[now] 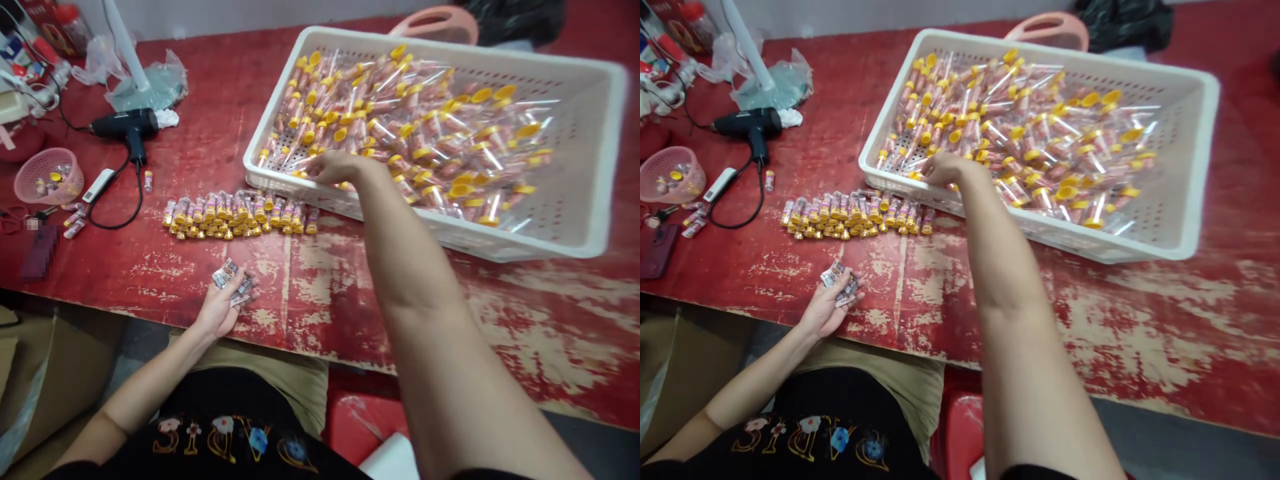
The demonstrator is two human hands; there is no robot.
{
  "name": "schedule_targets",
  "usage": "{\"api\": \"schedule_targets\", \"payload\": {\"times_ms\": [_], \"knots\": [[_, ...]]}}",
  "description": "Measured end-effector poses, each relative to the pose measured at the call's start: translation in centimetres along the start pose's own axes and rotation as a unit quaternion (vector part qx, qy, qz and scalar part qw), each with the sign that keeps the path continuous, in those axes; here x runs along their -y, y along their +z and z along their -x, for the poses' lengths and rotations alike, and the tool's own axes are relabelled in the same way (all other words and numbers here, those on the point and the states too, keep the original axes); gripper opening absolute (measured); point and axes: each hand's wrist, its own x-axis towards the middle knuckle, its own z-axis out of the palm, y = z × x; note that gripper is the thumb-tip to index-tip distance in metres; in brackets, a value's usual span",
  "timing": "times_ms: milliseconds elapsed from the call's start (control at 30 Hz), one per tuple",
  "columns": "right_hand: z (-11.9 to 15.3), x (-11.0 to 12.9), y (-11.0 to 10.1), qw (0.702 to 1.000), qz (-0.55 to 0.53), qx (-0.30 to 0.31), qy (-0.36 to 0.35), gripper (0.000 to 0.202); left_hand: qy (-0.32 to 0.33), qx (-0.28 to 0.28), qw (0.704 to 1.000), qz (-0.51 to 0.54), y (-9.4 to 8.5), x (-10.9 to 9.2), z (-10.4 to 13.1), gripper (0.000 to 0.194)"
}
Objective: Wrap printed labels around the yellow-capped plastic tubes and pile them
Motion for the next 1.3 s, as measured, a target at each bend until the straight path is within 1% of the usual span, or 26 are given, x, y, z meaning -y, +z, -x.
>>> {"api": "schedule_targets", "payload": {"times_ms": [67, 133, 200, 233, 267, 300, 333, 367, 400, 433, 500, 533, 600, 733, 767, 867, 933, 1033, 1100, 1200, 1300], "knots": [[-0.2, 1.0, -0.7, 1.000, -0.006, 0.022, 0.022, 0.029, 0.014, -0.009, 1.000, 0.012, 0.1, -0.4, -0.1, 0.034], [1.4, 3.0, -1.6, 0.999, -0.014, 0.005, 0.053, 0.028, 0.023, -0.024, 0.999, 0.022, 0.2, -0.7, -0.3, 0.035], [4.8, 6.1, -1.9, 0.997, -0.036, -0.023, 0.069, 0.020, 0.035, -0.028, 0.998, 0.034, 0.5, -0.8, -0.5, 0.035], [7.1, 7.9, -1.6, 0.995, -0.060, -0.025, 0.070, 0.017, 0.041, -0.024, 0.998, 0.041, 0.7, -0.7, -0.5, 0.034], [9.7, 9.8, -0.9, 0.994, -0.089, -0.013, 0.066, 0.020, 0.046, -0.016, 0.998, 0.047, 1.0, -0.6, -0.5, 0.034], [12.3, 11.7, 0.2, 0.991, -0.120, 0.020, 0.062, 0.024, 0.049, -0.004, 0.998, 0.050, 1.4, -0.4, -0.5, 0.034], [14.8, 13.4, 1.6, 0.976, -0.197, 0.060, 0.073, 0.029, 0.051, 0.013, 0.997, 0.052, 1.7, -0.1, -0.4, 0.034], [17.1, 14.9, 3.1, 0.957, -0.263, 0.081, 0.086, 0.034, 0.053, 0.029, 0.997, 0.053, 1.9, 0.1, -0.3, 0.034], [19.1, 16.0, 4.5, 0.940, -0.316, 0.068, 0.106, 0.033, 0.060, 0.040, 0.996, 0.054, 2.1, 0.4, -0.1, 0.035], [20.6, 16.9, 5.7, 0.925, -0.353, 0.039, 0.135, 0.030, 0.072, 0.044, 0.995, 0.054, 2.2, 0.6, 0.1, 0.036], [22.5, 17.7, 7.3, 0.902, -0.391, -0.020, 0.180, 0.027, 0.107, 0.031, 0.992, 0.050, 2.2, 1.0, 0.4, 0.037], [23.0, 17.8, 7.7, 0.895, -0.400, -0.036, 0.195, 0.026, 0.126, 0.019, 0.991, 0.044, 2.2, 1.1, 0.6, 0.038], [23.4, 18.2, 7.9, 0.889, -0.406, -0.046, 0.204, 0.030, 0.151, 0.003, 0.988, 0.032, 2.0, 1.3, 1.0, 0.040], [23.4, 19.4, 7.9, 0.898, -0.381, -0.089, 0.203, 0.034, 0.166, -0.014, 0.985, 0.036, 2.4, 1.6, 1.6, 0.043], [23.5, 19.6, 8.0, 0.897, -0.383, -0.089, 0.203, 0.036, 0.163, -0.017, 0.986, 0.040, 2.6, 1.6, 1.8, 0.044], [24.1, 19.4, 7.7, 0.876, -0.440, -0.077, 0.184, 0.037, 0.121, -0.020, 0.991, 0.048, 3.1, 1.2, 2.2, 0.041], [24.9, 18.8, 6.9, 0.870, -0.457, -0.100, 0.157, 0.034, 0.075, -0.025, 0.995, 0.062, 3.3, 0.6, 2.4, 0.038], [26.2, 18.4, 5.3, 0.886, -0.426, -0.142, 0.118, 0.031, 0.012, -0.026, 0.996, 0.089, 3.1, -0.1, 2.4, 0.036], [26.8, 18.7, 4.8, 0.890, -0.415, -0.160, 0.097, 0.034, -0.013, -0.016, 0.995, 0.094, 2.9, -0.1, 2.5, 0.037], [27.0, 19.6, 5.1, 0.894, -0.389, -0.208, 0.078, 0.035, -0.033, -0.001, 0.996, 0.087, 2.7, 0.3, 2.5, 0.036], [27.2, 19.9, 5.8, 0.896, -0.353, -0.257, 0.078, 0.031, -0.057, -0.001, 0.996, 0.075, 2.6, 0.6, 2.6, 0.035]]}}
